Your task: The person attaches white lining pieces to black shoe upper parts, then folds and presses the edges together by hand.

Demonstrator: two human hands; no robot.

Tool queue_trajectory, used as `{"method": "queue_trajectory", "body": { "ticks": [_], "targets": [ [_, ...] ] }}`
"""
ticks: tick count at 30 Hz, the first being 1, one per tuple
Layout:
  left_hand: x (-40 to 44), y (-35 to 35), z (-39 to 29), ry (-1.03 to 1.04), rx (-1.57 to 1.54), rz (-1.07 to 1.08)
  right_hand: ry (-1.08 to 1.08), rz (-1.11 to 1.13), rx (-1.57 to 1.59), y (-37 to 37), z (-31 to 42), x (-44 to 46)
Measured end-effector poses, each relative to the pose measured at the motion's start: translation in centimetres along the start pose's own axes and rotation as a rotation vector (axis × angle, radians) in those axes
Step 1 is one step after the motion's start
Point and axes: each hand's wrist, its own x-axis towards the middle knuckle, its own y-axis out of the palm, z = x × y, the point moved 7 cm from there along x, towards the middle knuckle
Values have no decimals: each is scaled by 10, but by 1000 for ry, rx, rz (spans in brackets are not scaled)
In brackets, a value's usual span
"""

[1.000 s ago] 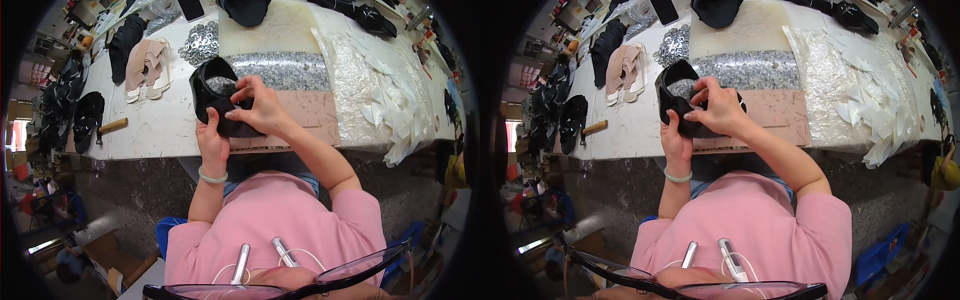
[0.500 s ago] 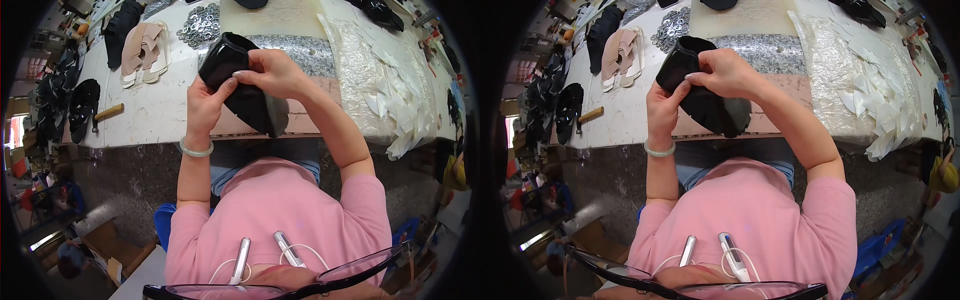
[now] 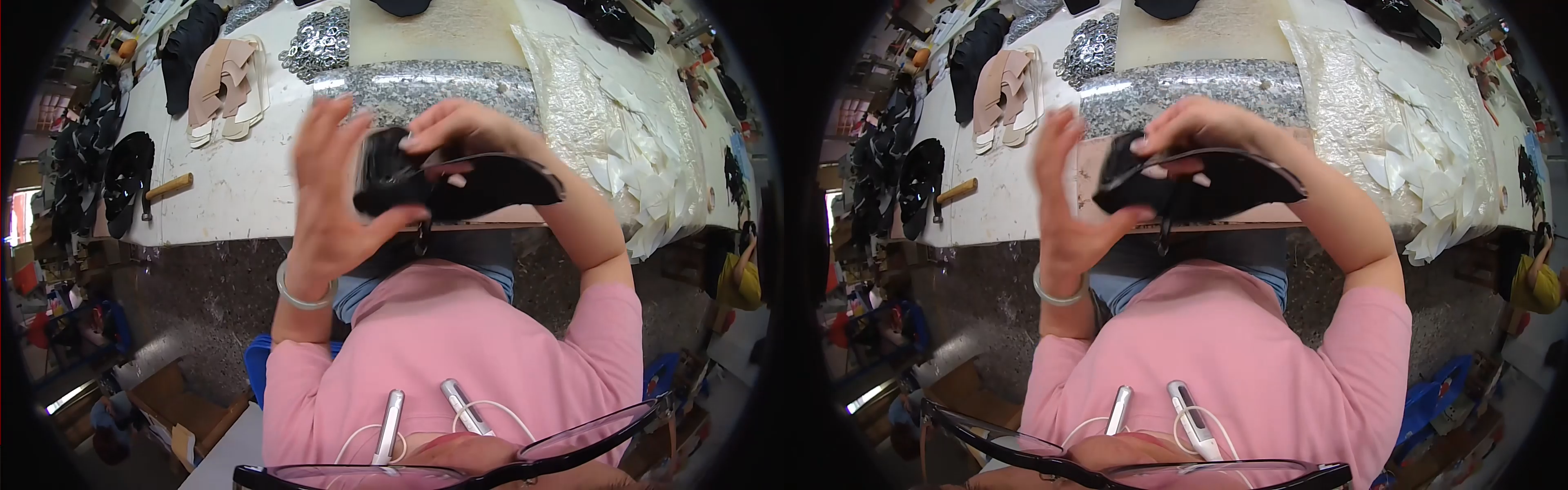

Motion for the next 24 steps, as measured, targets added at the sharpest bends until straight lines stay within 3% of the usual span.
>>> {"method": "queue_trajectory", "body": {
  "ticks": [1,2,4,5,6,8,10,13,14,17,19,24],
  "targets": [
    [4,12,-2,40,105,152,-60,120,-1,-4,-18,14],
    [-6,30,24,34,-37,231,-121,242,-7,-7,-28,23],
    [-9,49,50,-235,-11,360,-533,22,-186,-24,2,-6],
    [-5,53,62,-316,27,417,-315,-87,-260,-80,-12,26],
    [1,55,78,-397,63,474,-403,-182,-42,-118,-10,22],
    [14,56,93,-556,-31,562,-440,-600,-283,-135,20,-12],
    [12,71,114,-685,-364,611,-460,-700,-405,-124,41,-39],
    [-3,95,119,-912,-586,712,-850,-698,-1083,-73,55,-51],
    [-9,100,120,-932,-591,745,-948,-680,-1128,-62,45,-42],
    [-27,114,124,-977,-589,843,-885,-614,-1370,-53,5,-11],
    [-36,116,126,-1033,-674,794,-820,-631,-1465,-52,-14,1],
    [-39,114,123,-1089,-783,760,-889,-632,-1363,-53,-28,11]
  ]
}}
